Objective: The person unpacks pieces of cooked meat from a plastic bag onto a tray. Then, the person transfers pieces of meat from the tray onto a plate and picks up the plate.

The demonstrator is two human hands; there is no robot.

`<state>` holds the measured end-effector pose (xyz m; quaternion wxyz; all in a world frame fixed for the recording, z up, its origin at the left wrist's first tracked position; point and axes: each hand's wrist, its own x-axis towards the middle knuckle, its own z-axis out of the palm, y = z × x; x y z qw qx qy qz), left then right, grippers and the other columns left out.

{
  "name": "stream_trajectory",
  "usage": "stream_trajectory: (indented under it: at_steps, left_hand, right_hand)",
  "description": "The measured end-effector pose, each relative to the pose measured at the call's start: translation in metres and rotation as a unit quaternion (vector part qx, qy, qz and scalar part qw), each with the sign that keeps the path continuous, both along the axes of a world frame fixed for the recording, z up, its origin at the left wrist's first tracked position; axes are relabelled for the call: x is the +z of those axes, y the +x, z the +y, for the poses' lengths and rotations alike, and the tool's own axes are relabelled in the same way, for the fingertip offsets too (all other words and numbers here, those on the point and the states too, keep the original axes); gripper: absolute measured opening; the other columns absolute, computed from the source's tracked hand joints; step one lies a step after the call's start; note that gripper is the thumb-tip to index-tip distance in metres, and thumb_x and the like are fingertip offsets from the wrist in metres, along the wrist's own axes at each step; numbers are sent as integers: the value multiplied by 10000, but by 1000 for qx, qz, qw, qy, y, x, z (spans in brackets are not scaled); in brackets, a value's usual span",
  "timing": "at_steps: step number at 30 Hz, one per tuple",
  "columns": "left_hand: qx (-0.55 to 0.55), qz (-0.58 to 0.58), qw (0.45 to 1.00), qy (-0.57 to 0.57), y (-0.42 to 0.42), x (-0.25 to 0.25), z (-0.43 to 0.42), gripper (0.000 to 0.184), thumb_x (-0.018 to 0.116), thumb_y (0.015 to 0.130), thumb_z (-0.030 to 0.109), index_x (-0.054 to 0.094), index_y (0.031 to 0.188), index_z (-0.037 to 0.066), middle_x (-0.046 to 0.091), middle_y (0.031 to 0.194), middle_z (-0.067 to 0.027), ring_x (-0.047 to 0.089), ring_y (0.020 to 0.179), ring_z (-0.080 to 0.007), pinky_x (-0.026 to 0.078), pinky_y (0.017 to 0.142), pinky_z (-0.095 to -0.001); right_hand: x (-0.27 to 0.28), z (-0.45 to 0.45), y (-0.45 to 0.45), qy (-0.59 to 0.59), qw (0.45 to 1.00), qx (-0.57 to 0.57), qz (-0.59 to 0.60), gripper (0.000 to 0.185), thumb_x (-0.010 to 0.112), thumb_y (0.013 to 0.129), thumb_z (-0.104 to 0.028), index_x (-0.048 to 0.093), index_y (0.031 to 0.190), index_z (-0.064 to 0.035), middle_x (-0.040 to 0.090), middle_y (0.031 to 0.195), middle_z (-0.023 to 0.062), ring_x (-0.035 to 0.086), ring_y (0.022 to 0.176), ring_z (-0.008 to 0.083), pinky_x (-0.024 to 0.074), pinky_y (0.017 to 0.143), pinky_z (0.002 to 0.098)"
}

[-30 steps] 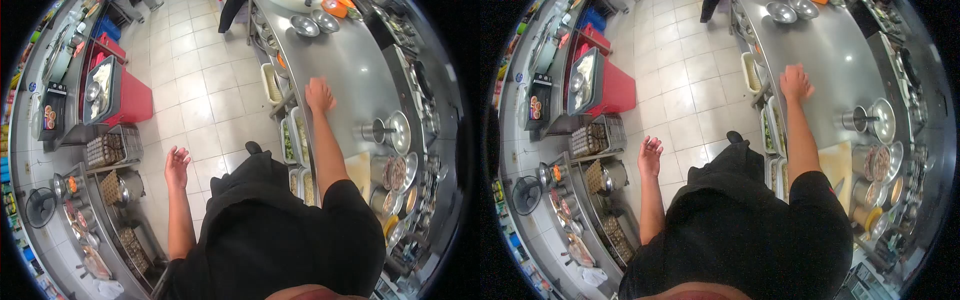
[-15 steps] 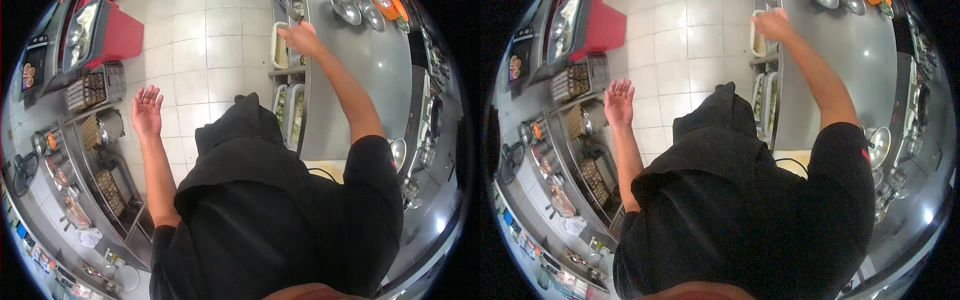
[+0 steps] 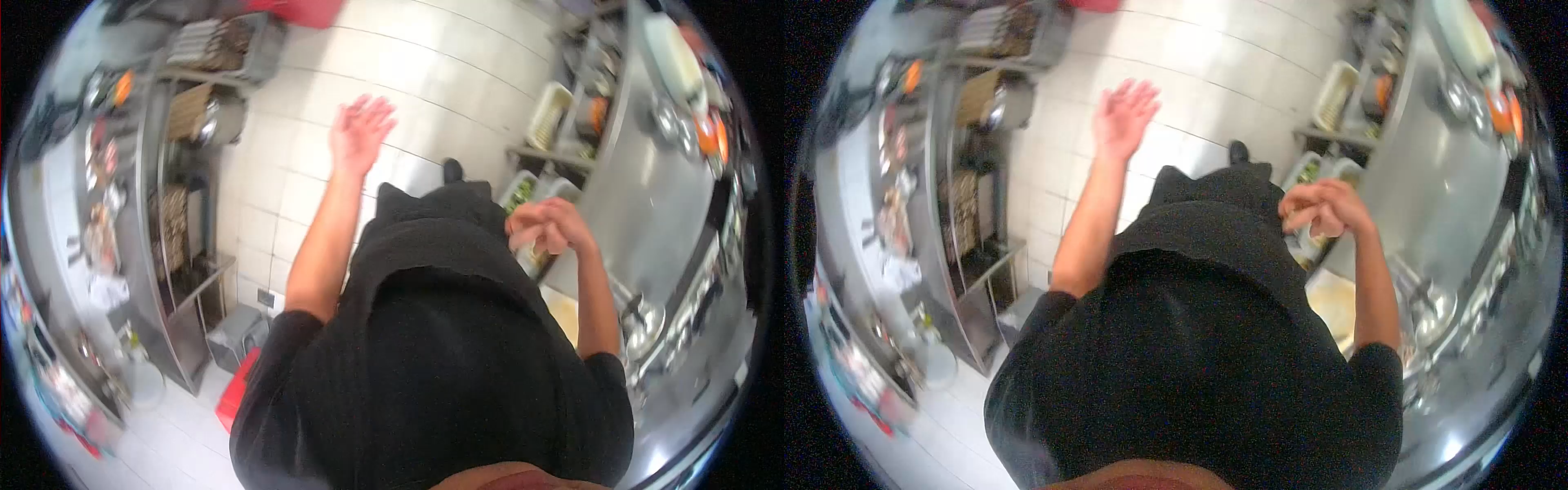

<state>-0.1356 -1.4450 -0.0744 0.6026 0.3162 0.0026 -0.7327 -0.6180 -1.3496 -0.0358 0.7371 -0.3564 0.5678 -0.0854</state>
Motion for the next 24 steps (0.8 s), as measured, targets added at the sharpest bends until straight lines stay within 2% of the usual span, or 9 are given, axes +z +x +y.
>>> stream_trajectory:
  at_steps: [3,7,10,13,14,17,19,21,24]
  left_hand:
    - [30,59,997,-51,34,24,-7,543,370,1020,510,493,1291,55,539,1330,-248,489,1265,-416,377,1076,-559]
    - [90,45,990,-100,78,48,-2,553,341,1022,531,506,1249,55,564,1293,-236,518,1236,-387,409,1053,-530]
    - [103,114,973,-174,123,89,38,526,305,1038,528,481,1255,82,551,1304,-196,541,1156,-306,430,1017,-486]
    - [217,153,932,-246,167,68,61,549,304,1044,512,390,1374,82,475,1389,-174,484,1230,-291,392,1062,-449]
    - [229,102,938,-240,186,69,70,565,300,1043,514,336,1415,91,421,1434,-175,438,1277,-296,357,1089,-448]
    - [255,-29,950,-179,222,65,102,649,287,1042,520,171,1539,119,258,1567,-180,300,1418,-311,253,1169,-447]
    - [282,-105,942,-151,269,71,107,699,280,1041,524,69,1581,133,164,1621,-176,214,1479,-313,189,1204,-444]
    - [324,-172,921,-132,318,77,126,731,274,1042,528,-27,1585,143,84,1641,-165,134,1507,-305,129,1220,-439]
    - [405,-75,906,-103,381,39,135,724,327,1037,511,44,1580,124,89,1629,-200,124,1504,-336,124,1224,-453]
  right_hand:
    - [33,-41,119,-39,973,-161,-161,505,508,960,-231,407,1407,-21,563,1263,150,615,1096,274,559,841,426]
    - [68,-51,339,-180,905,-105,-371,582,517,984,-228,315,1488,-21,400,1481,185,455,1335,322,424,1076,463]
    - [58,-42,488,-580,803,91,-103,526,558,976,-212,417,1431,10,366,1522,190,387,1393,335,337,1138,422]
    - [50,-50,585,-527,845,19,-87,487,636,929,-124,480,1347,71,305,1533,219,402,1382,353,364,1124,403]
    - [39,-63,612,-489,869,34,-69,382,569,976,-219,596,1274,18,373,1511,206,383,1396,305,349,1117,363]
    - [20,-104,667,-325,929,148,-99,413,533,997,-229,512,1317,31,444,1420,174,511,1243,306,443,1022,363]
    - [-42,-128,694,69,928,127,-343,411,482,1017,-305,525,1298,-8,510,1343,142,542,1169,287,467,977,354]
    - [-54,-114,735,113,901,179,-379,406,467,1015,-353,545,1264,-42,565,1248,120,573,1094,271,488,926,354]
    - [-47,-40,798,-379,829,365,-190,375,497,982,-382,585,1189,-82,629,1081,102,622,983,253,515,839,365]
